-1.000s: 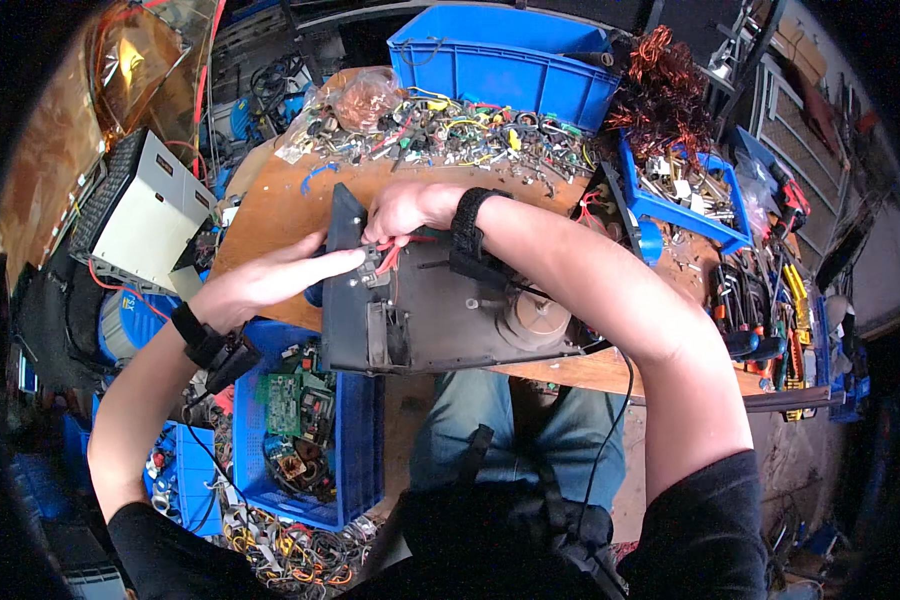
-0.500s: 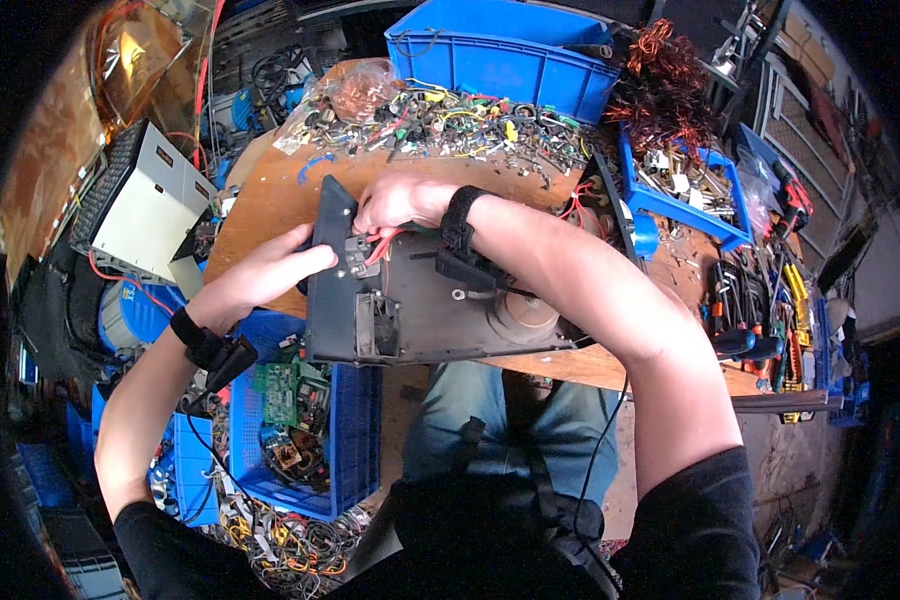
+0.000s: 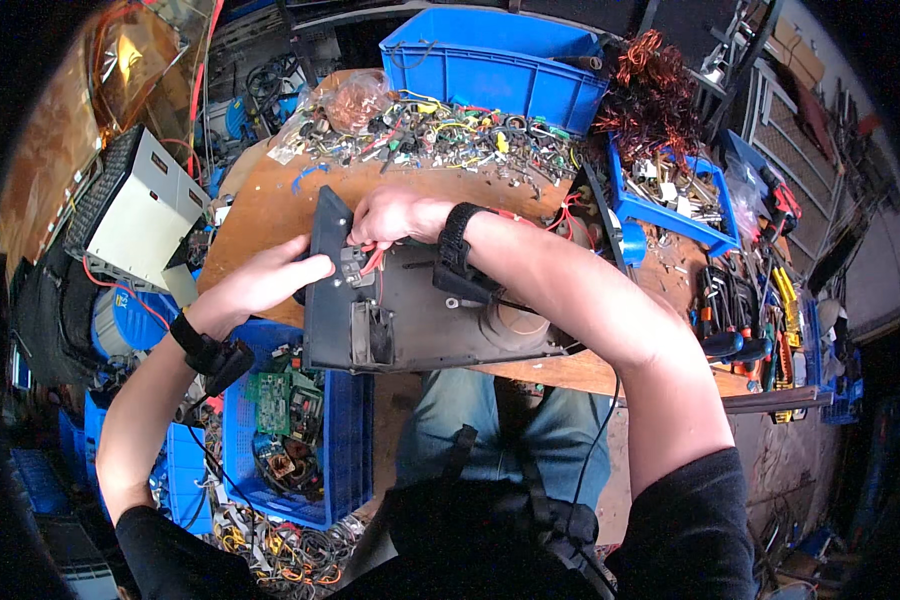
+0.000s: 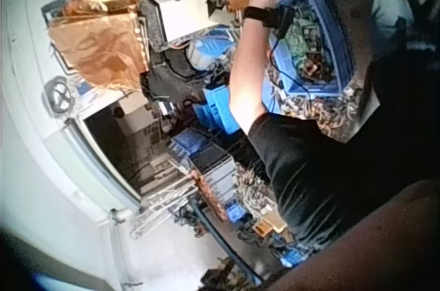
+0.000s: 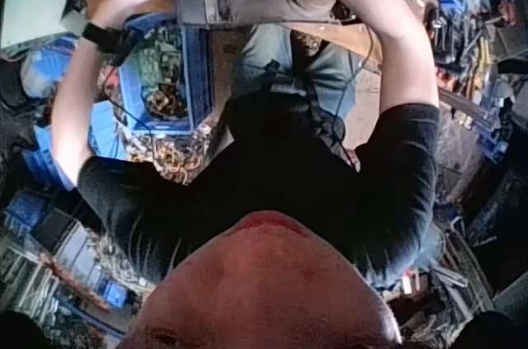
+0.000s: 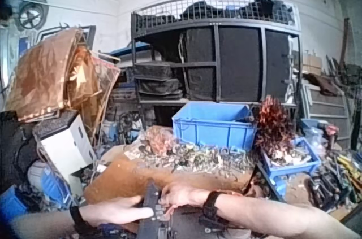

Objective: Disassembling and inspecting internal components of an electronic device with wiring and cooling fans.

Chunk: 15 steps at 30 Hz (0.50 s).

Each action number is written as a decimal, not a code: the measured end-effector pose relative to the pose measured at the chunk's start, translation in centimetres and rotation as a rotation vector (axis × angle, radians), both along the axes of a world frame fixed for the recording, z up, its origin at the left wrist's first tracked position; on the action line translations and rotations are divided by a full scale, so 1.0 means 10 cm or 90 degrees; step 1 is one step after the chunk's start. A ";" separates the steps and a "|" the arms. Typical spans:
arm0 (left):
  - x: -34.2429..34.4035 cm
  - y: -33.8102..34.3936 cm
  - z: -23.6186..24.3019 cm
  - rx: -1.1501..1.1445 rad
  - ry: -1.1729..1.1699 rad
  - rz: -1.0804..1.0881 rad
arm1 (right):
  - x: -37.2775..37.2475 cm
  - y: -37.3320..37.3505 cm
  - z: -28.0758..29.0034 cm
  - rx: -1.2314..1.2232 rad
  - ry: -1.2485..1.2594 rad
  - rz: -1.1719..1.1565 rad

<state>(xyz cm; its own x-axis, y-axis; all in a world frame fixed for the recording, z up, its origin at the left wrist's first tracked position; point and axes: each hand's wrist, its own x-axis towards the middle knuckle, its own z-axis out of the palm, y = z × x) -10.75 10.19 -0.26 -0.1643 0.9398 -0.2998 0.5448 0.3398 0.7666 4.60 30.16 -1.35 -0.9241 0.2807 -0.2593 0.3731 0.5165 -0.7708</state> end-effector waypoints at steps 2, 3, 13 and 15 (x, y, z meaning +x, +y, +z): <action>0.06 -0.02 0.10 -0.019 0.006 0.004 | 0.00 0.00 -0.03 -0.044 0.024 -0.019; 0.10 -0.01 0.15 -0.041 0.011 0.009 | 0.00 0.00 -0.05 -0.043 0.023 -0.019; 0.03 -0.02 0.05 -0.032 0.047 -0.015 | -0.07 -0.03 -0.10 -0.038 0.033 -0.058; 0.04 -0.02 0.07 -0.043 0.043 -0.026 | -0.09 -0.02 -0.06 0.001 0.021 -0.054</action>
